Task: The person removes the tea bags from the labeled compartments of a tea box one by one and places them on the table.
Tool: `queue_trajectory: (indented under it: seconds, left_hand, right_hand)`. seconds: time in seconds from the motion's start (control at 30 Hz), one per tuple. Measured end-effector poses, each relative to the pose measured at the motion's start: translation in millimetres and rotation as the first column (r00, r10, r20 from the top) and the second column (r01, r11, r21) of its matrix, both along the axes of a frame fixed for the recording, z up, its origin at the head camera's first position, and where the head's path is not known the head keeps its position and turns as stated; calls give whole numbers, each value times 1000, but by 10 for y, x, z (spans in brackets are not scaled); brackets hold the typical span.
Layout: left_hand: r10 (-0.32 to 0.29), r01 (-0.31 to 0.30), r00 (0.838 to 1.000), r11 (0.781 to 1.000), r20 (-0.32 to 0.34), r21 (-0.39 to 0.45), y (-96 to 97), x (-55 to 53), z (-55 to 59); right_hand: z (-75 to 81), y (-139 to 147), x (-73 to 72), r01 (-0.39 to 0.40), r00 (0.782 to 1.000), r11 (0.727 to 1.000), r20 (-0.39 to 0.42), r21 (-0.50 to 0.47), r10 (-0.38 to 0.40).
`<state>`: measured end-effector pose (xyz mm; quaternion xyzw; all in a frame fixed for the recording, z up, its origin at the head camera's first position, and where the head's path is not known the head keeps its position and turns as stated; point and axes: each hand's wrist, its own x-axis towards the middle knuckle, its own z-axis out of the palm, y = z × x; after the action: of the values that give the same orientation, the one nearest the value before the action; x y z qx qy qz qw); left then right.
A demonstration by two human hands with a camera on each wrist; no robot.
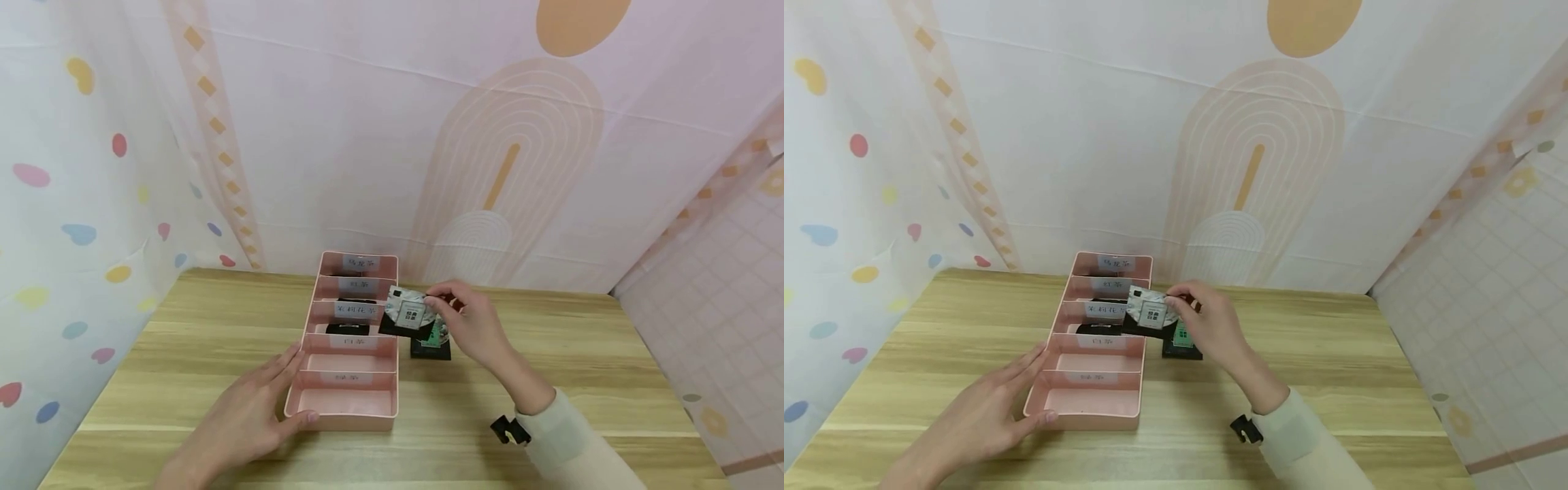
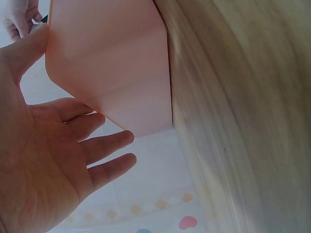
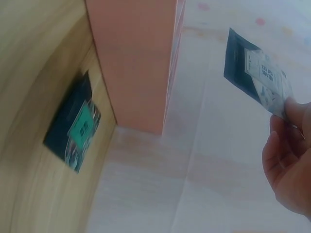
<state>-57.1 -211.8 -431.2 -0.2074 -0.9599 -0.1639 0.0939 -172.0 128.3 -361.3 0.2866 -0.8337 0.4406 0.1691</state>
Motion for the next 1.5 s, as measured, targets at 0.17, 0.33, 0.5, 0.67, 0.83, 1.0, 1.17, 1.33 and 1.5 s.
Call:
queue_trajectory:
  seconds: [0.17, 0.33, 0.5, 0.67, 0.83, 1.0, 1.17, 1.33, 1.5]
  left_hand:
    - [-4, 4, 1000, 1000, 1, 0, 5, -4, 3]
    - [0, 0, 1000, 1000, 7, 0, 14, -3, -1]
    - [-2, 2, 1000, 1000, 9, 5, 19, -10, -6]
    - [-5, 5, 1000, 1000, 7, 5, 23, -15, -8]
    - [-4, 4, 1000, 1000, 9, 5, 28, -8, -4]
    - [-2, 2, 1000, 1000, 14, 6, 33, -2, -4]
    - [0, 0, 1000, 1000, 17, 9, 42, 1, 5]
    - [2, -2, 1000, 1000, 17, 6, 49, 6, 8]
    - [4, -4, 1000, 1000, 18, 1, 52, 8, 0]
  right_hand:
    - [-2, 134, -47, 29, 999, 1000, 23, -5, -29]
    - [-3, 268, -99, 52, 998, 999, 30, 6, -52]
    - [-3, 394, -141, 73, 996, 997, 41, 15, -74]
    - [-30, 508, -187, 92, 994, 996, 54, 18, -93]
    - [-95, 636, -247, 129, 988, 991, 83, 28, -131]
    - [-165, 781, -311, 154, 983, 987, 96, 52, -158]
    - [-211, 897, -366, 143, 986, 985, 71, 100, -151]
    - [-292, 983, -410, 144, 985, 983, 76, 118, -153]
    - [-369, 1042, -454, 154, 980, 979, 105, 131, -169]
